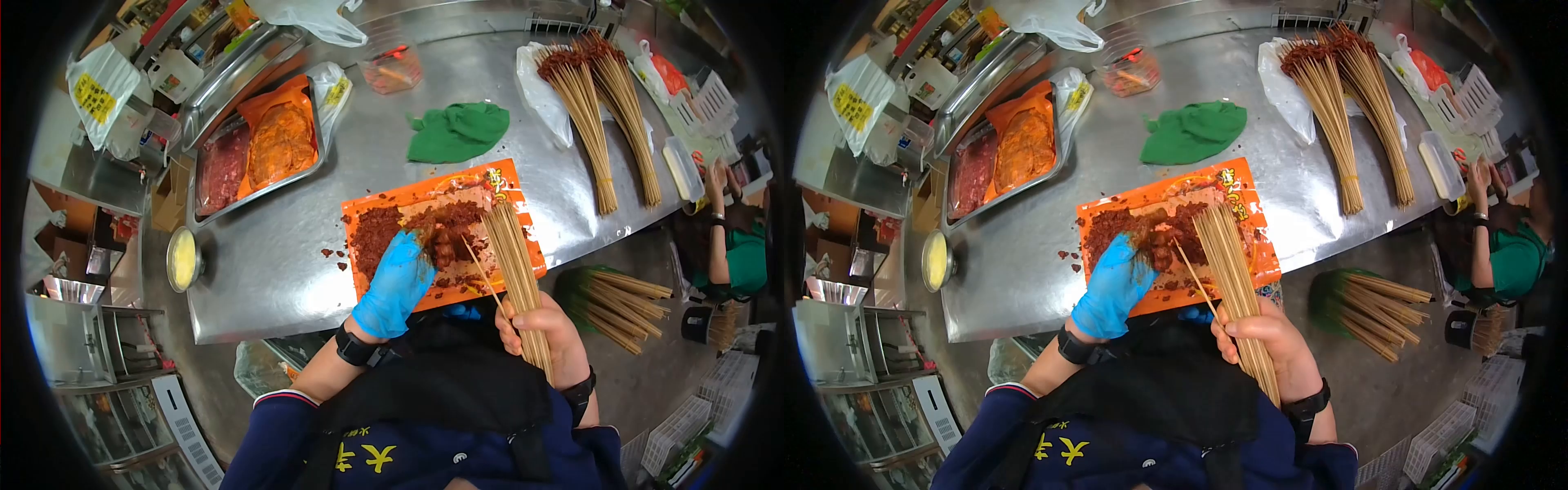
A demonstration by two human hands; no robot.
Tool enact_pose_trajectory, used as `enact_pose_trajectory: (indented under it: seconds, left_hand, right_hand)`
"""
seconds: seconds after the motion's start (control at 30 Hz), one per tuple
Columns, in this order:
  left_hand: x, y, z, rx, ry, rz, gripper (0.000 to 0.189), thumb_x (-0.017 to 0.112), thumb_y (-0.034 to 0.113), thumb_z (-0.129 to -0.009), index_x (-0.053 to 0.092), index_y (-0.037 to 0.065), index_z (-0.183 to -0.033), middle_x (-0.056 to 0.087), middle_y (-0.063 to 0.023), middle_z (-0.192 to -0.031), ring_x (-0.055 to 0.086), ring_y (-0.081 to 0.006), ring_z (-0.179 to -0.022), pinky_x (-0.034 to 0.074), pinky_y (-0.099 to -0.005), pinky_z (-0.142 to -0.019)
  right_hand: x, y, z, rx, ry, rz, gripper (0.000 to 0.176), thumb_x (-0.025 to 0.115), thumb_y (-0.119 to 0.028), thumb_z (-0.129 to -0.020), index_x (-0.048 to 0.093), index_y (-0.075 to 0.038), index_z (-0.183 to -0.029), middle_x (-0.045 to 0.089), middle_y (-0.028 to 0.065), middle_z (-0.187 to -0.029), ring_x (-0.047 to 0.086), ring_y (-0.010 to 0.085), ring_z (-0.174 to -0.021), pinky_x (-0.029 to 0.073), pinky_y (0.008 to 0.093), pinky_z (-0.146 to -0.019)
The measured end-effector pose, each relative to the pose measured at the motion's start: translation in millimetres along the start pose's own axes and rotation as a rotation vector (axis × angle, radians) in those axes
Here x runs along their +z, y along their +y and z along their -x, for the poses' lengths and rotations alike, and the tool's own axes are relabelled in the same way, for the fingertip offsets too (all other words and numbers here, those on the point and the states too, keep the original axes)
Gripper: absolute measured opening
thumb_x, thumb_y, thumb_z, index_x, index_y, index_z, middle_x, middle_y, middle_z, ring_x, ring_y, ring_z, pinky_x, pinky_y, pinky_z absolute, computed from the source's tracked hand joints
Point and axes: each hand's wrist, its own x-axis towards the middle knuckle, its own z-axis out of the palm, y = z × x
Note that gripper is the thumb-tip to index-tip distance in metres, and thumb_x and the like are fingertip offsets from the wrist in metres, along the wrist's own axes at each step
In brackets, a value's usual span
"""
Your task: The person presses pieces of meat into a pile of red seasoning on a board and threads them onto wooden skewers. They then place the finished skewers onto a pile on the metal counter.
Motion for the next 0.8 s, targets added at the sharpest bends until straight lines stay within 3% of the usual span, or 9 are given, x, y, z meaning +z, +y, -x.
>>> enact_pose_trajectory:
  seconds: [0.07,0.13,0.17,0.23,0.33,0.43,0.53,0.8]
  left_hand:
    - [-8,-5,4,-0.019,-0.056,0.014,0.031,0.042,0.017,-0.092,0.047,0.002,-0.118,0.054,-0.0100,-0.115,0.055,-0.0200,-0.102,0.047,-0.0342,-0.086]
    - [0,-10,13,-0.018,0.134,-0.017,0.030,0.043,0.015,-0.091,0.048,-0.001,-0.116,0.056,-0.0071,-0.110,0.056,-0.0146,-0.093,0.047,-0.0279,-0.078]
    - [6,-9,14,-0.018,0.135,-0.016,0.030,0.043,0.015,-0.091,0.048,-0.001,-0.116,0.056,-0.0071,-0.110,0.056,-0.0146,-0.093,0.047,-0.0279,-0.078]
    - [27,-1,11,0.109,0.083,-0.222,0.030,0.045,0.015,-0.090,0.048,0.002,-0.117,0.056,-0.0082,-0.110,0.056,-0.0178,-0.093,0.048,-0.0296,-0.076]
    - [12,0,1,0.074,-0.037,-0.186,0.029,0.046,0.013,-0.090,0.048,0.002,-0.117,0.057,-0.0080,-0.107,0.057,-0.0180,-0.091,0.048,-0.0300,-0.075]
    - [11,-4,-2,0.130,0.106,-0.073,0.029,0.046,0.013,-0.090,0.048,0.002,-0.117,0.058,-0.0087,-0.106,0.058,-0.0187,-0.093,0.049,-0.0308,-0.076]
    - [13,-1,-2,0.139,0.148,-0.155,0.029,0.045,0.013,-0.090,0.047,0.001,-0.117,0.057,-0.0087,-0.109,0.057,-0.0189,-0.095,0.049,-0.0313,-0.078]
    - [19,3,6,0.076,0.149,-0.214,0.032,0.044,0.010,-0.090,0.044,0.000,-0.121,0.054,-0.0100,-0.115,0.055,-0.0200,-0.104,0.047,-0.0315,-0.086]
  right_hand:
    - [1,-2,1,0.001,0.023,-0.001,0.018,0.056,-0.007,-0.065,0.050,-0.001,-0.080,0.051,0.0121,-0.069,0.049,0.0159,-0.049,0.040,0.0272,-0.044]
    - [-1,-1,0,0.000,0.008,0.001,0.018,0.056,-0.007,-0.064,0.050,-0.001,-0.080,0.051,0.0123,-0.069,0.050,0.0162,-0.049,0.040,0.0272,-0.045]
    - [-2,-1,-1,-0.004,-0.007,0.004,0.017,0.056,-0.006,-0.064,0.050,-0.001,-0.080,0.052,0.0125,-0.069,0.050,0.0165,-0.049,0.040,0.0273,-0.045]
    - [0,0,-1,0.005,0.000,0.018,0.017,0.056,-0.006,-0.064,0.050,-0.001,-0.080,0.052,0.0126,-0.069,0.050,0.0167,-0.049,0.041,0.0274,-0.045]
    - [1,-2,-2,0.020,0.004,0.039,0.017,0.056,-0.006,-0.064,0.051,0.000,-0.080,0.052,0.0129,-0.069,0.051,0.0172,-0.050,0.041,0.0277,-0.045]
    - [2,-1,-2,0.031,-0.001,0.041,0.018,0.056,-0.005,-0.064,0.051,0.000,-0.080,0.053,0.0133,-0.069,0.051,0.0177,-0.050,0.042,0.0281,-0.046]
    - [2,-3,-1,0.028,0.006,0.050,0.018,0.056,-0.005,-0.064,0.051,0.000,-0.080,0.053,0.0138,-0.069,0.052,0.0179,-0.050,0.043,0.0283,-0.046]
    - [4,-4,0,0.001,0.001,0.087,0.018,0.058,-0.010,-0.068,0.052,0.000,-0.081,0.051,0.0085,-0.066,0.052,0.0154,-0.052,0.041,0.0257,-0.049]
